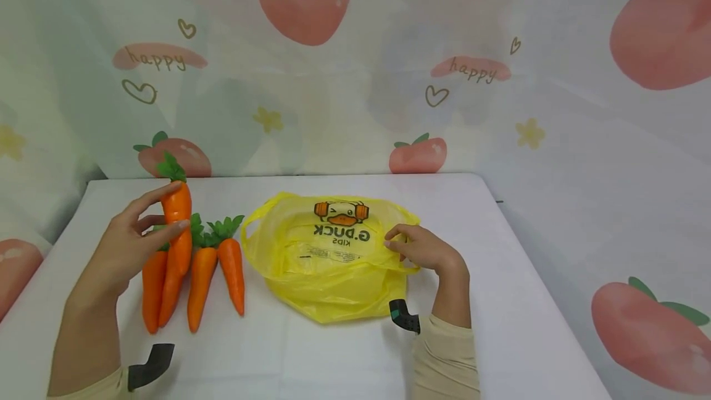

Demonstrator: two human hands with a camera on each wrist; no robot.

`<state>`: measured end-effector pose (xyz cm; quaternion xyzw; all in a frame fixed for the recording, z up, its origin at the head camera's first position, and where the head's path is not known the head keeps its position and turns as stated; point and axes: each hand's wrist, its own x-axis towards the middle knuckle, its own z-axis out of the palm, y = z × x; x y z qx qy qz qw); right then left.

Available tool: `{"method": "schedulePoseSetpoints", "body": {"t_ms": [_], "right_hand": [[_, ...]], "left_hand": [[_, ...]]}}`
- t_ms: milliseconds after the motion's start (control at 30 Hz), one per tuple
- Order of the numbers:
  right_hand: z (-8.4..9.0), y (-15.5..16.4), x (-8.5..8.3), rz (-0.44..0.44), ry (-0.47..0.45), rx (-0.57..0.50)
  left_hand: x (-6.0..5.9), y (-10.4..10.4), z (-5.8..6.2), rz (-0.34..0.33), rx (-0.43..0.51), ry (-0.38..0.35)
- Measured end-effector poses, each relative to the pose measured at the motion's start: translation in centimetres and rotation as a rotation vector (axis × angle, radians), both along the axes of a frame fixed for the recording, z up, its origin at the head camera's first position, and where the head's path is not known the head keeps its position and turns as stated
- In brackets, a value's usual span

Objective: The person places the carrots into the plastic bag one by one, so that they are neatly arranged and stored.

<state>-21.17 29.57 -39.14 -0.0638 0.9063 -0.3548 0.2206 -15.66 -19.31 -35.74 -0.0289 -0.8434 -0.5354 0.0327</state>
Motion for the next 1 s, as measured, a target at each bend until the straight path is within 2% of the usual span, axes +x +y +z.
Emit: {"method": "schedulePoseSetpoints", "body": {"t_ms": [567, 1000], "right_hand": [[-0.1, 0.2, 0.0, 0.011, 0.0, -0.007], [-0.1, 0.2, -0.3, 0.014, -0.002, -0.016]], "left_hand": [[-0.8, 3.4, 1.2, -0.058, 0.027, -0.02], [-1.2, 6.4, 2.1, -0.147, 0.081, 0.02]]}}
